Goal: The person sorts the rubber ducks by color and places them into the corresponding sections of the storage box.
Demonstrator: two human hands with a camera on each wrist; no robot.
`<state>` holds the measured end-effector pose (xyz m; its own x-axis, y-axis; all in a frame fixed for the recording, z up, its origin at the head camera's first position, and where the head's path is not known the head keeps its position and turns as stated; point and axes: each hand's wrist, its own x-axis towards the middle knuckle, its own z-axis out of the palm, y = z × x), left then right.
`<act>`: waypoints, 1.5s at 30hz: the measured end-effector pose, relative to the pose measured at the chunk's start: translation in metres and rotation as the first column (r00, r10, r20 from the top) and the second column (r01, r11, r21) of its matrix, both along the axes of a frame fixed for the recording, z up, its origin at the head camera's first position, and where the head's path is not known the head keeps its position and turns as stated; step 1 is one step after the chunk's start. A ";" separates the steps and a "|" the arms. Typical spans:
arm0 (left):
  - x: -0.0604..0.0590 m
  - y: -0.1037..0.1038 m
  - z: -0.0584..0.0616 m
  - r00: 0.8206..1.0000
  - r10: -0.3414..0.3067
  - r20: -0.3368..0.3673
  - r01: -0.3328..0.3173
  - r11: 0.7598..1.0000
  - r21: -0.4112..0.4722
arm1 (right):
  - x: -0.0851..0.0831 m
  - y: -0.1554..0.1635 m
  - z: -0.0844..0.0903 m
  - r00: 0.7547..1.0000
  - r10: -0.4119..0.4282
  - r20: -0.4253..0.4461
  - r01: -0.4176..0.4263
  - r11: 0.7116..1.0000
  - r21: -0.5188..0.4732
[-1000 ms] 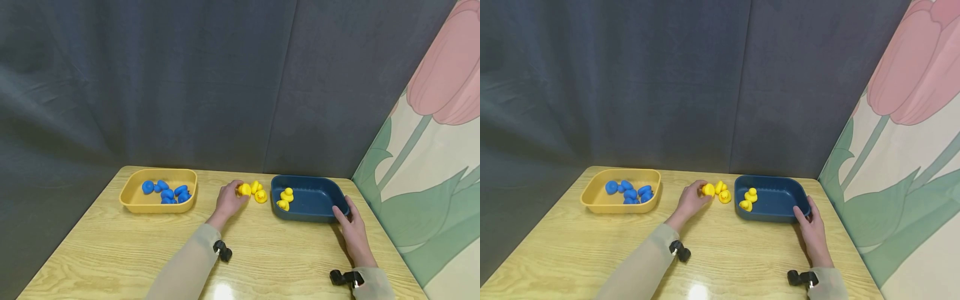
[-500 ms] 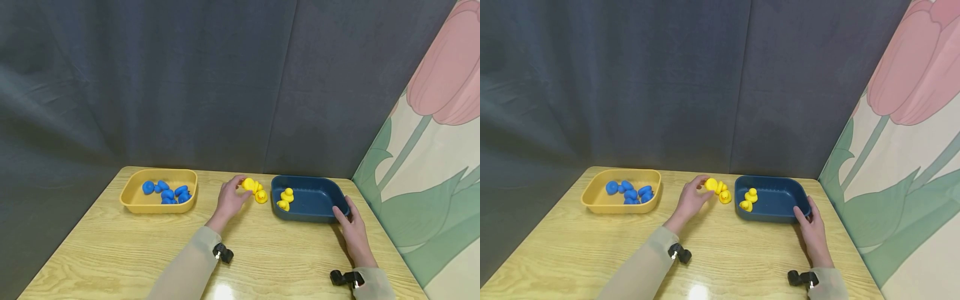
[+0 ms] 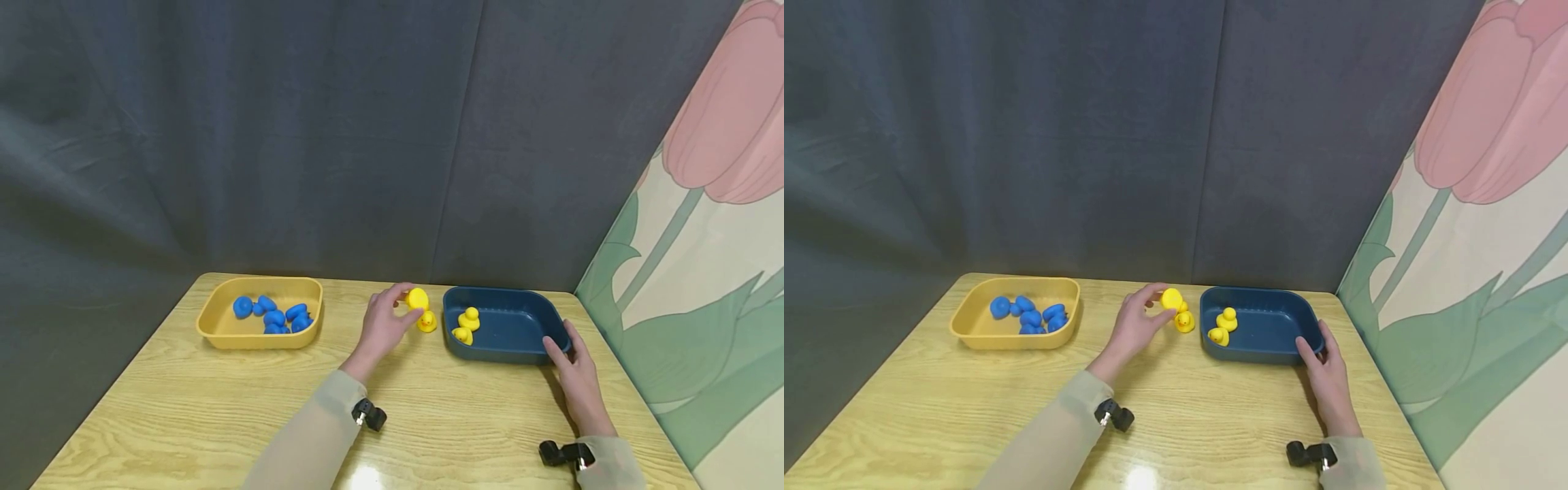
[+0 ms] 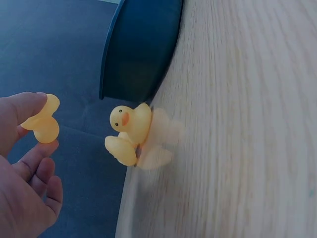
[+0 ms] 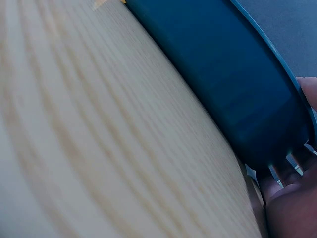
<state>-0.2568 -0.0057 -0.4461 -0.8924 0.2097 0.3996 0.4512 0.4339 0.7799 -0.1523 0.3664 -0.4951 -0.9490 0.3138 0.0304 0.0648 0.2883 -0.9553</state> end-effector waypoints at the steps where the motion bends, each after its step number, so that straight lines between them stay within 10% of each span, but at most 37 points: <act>1: 0.001 0.001 0.001 1.000 -0.001 -0.005 0.001 1.000 -0.005 | 0.000 0.000 0.000 1.000 0.000 -0.001 0.000 1.000 0.002; 45: 0.032 0.091 -0.010 0.999 -0.027 -0.039 0.017 0.968 -0.250 | 0.002 -0.002 -0.001 1.000 0.006 -0.015 -0.006 1.000 -0.008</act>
<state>-0.2248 0.0854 -0.4559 -0.8701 0.3267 0.3690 0.4926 0.6020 0.6284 -0.1504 0.3643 -0.4957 -0.9505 0.3080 0.0419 0.0488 0.2811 -0.9584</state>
